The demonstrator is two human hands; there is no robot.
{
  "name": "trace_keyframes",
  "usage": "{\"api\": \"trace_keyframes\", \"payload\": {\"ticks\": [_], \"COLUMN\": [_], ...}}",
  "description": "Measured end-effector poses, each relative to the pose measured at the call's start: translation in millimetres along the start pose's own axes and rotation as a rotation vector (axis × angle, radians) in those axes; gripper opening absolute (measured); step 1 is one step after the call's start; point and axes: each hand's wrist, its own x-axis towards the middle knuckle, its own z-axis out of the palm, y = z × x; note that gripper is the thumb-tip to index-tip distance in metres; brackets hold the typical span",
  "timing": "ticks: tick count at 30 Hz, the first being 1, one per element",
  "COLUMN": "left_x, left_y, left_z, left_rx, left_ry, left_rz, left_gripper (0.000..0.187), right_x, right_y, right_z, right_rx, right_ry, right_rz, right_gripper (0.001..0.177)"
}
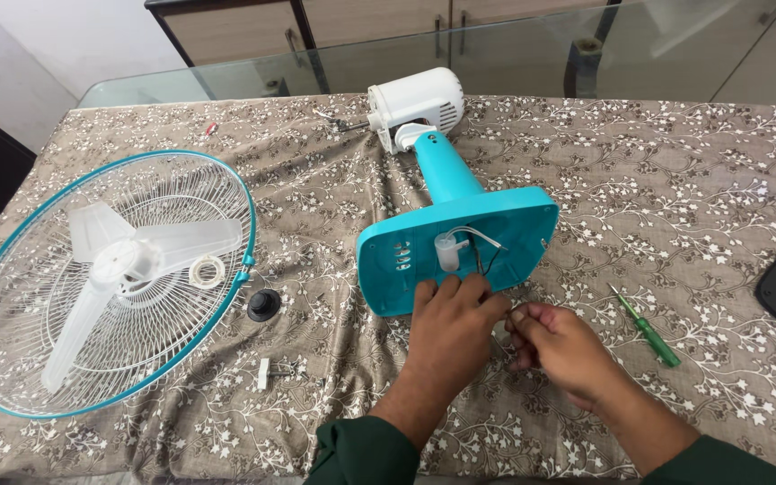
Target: The person works on the internal wiring of a disassembled electric fan. They connect wires to a small switch module inside the fan base and secure it with a screwdriver. The fan blade and cage remain detached on the table.
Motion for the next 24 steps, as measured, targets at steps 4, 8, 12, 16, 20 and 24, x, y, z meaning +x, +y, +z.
{"api": "trace_keyframes", "payload": {"ticks": [4, 8, 12, 16, 20, 24], "left_x": [1, 2, 3, 4, 3, 1], "left_y": [-2, -3, -4, -5, -3, -1], "left_z": [0, -1, -2, -5, -5, -3], "left_rx": [-0.057, -0.072, -0.058, -0.078, -0.081, -0.070], "left_ry": [0.026, 0.030, 0.043, 0.026, 0.050, 0.096], "left_rz": [-0.026, -0.053, -0.059, -0.069, -0.067, -0.072], "left_gripper": [0.020, 0.016, 0.012, 0.015, 0.016, 0.018], "right_x": [-4, -35, -50, -49, -41, -25], "right_y": [-6, -25, -45, -51, -44, -33], "right_z": [-2, 14, 31, 35, 37, 41], "right_rx": [-0.096, -0.750, -1.000, -0.964, -0.828, -0.774], "right_ry": [0.095, 0.309, 0.384, 0.337, 0.353, 0.397], "right_rz": [-0.053, -0.644, -1.089, -1.090, -0.809, -0.621], "right_gripper": [0.026, 0.032, 0.031, 0.020, 0.014, 0.017]}}
